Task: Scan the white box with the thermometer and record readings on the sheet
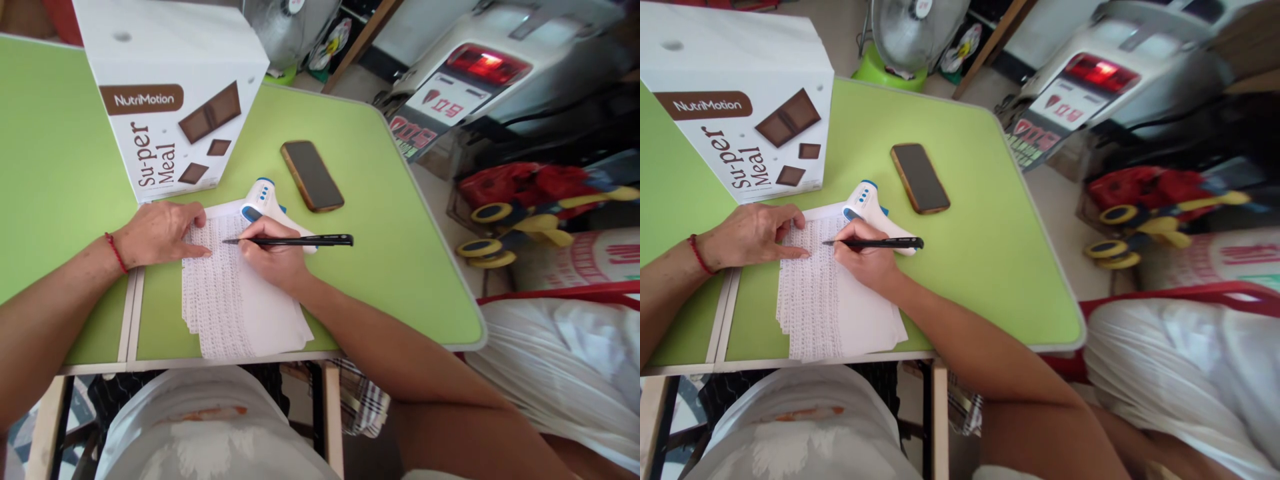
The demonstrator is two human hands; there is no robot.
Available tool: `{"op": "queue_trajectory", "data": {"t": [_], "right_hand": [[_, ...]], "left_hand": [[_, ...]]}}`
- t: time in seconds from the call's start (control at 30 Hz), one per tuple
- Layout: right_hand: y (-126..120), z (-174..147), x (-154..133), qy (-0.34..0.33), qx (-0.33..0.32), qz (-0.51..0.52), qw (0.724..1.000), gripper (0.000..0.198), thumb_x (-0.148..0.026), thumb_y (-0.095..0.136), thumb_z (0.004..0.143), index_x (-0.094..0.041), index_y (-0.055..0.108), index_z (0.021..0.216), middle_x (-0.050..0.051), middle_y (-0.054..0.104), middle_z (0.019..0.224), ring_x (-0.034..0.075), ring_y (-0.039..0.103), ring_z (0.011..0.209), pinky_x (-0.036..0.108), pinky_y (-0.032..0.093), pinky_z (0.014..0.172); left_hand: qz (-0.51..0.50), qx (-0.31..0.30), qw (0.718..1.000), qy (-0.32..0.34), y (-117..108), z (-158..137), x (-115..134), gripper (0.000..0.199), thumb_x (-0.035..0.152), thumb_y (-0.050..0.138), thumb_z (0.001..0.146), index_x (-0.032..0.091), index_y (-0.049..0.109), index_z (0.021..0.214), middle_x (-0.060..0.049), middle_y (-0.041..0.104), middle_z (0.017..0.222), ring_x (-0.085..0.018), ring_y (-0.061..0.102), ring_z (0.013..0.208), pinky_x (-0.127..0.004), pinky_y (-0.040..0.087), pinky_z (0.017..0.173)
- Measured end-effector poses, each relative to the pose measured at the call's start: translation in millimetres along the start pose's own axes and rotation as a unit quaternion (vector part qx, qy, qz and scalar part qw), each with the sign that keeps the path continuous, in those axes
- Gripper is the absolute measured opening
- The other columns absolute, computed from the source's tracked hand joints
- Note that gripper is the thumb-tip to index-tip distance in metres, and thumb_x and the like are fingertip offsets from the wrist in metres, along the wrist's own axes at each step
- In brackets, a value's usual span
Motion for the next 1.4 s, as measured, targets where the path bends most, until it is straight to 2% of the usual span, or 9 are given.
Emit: {"op": "queue_trajectory", "data": {"t": [0.27,0.57,1.0,1.4], "right_hand": [[0.3,-0.8,-1.6,-0.043,-0.009,0.011,0.999,0.012,-0.011,0.054,0.067,-0.020,0.050,0.060,-0.005,0.053,0.055,0.008,0.044,0.050,0.025,0.039,0.049],[-2.0,0.8,-0.2,-0.033,0.017,0.018,0.999,0.011,-0.011,0.053,0.067,-0.020,0.052,0.061,-0.005,0.053,0.053,0.007,0.042,0.047,0.022,0.038,0.046],[-1.0,0.2,-2.1,-0.063,-0.024,0.003,0.998,0.009,-0.014,0.055,0.069,-0.020,0.055,0.062,-0.005,0.057,0.054,0.008,0.047,0.049,0.022,0.041,0.047],[0.3,0.2,-0.3,-0.056,-0.037,0.004,0.998,0.010,-0.013,0.055,0.069,-0.020,0.054,0.062,-0.005,0.056,0.055,0.008,0.047,0.050,0.023,0.041,0.047]], "left_hand": [[0.003,-0.001,1.000,0.001,0.5,0.0,-1.0,0.045,0.053,0.065,0.075,0.019,0.056,0.102,0.002,0.059,0.069,-0.013,0.052,0.058,-0.024,0.028,0.054],[0.006,-0.003,1.000,-0.002,0.8,0.6,-1.4,0.046,0.055,0.064,0.075,0.019,0.056,0.102,0.003,0.059,0.070,-0.013,0.052,0.059,-0.024,0.029,0.054],[0.009,0.005,1.000,0.010,1.6,0.5,-2.7,0.044,0.054,0.065,0.075,0.019,0.056,0.100,0.003,0.059,0.070,-0.013,0.052,0.058,-0.024,0.027,0.053],[0.010,0.005,1.000,0.008,2.0,0.8,-2.8,0.044,0.054,0.065,0.075,0.019,0.056,0.101,0.003,0.059,0.069,-0.013,0.052,0.057,-0.024,0.028,0.053]]}}
Point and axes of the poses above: each hand's wrist, its own z-axis towards the middle knuckle, its own y-axis out of the palm, x = y × z, the point moved 1 cm from there along z, towards the middle knuckle
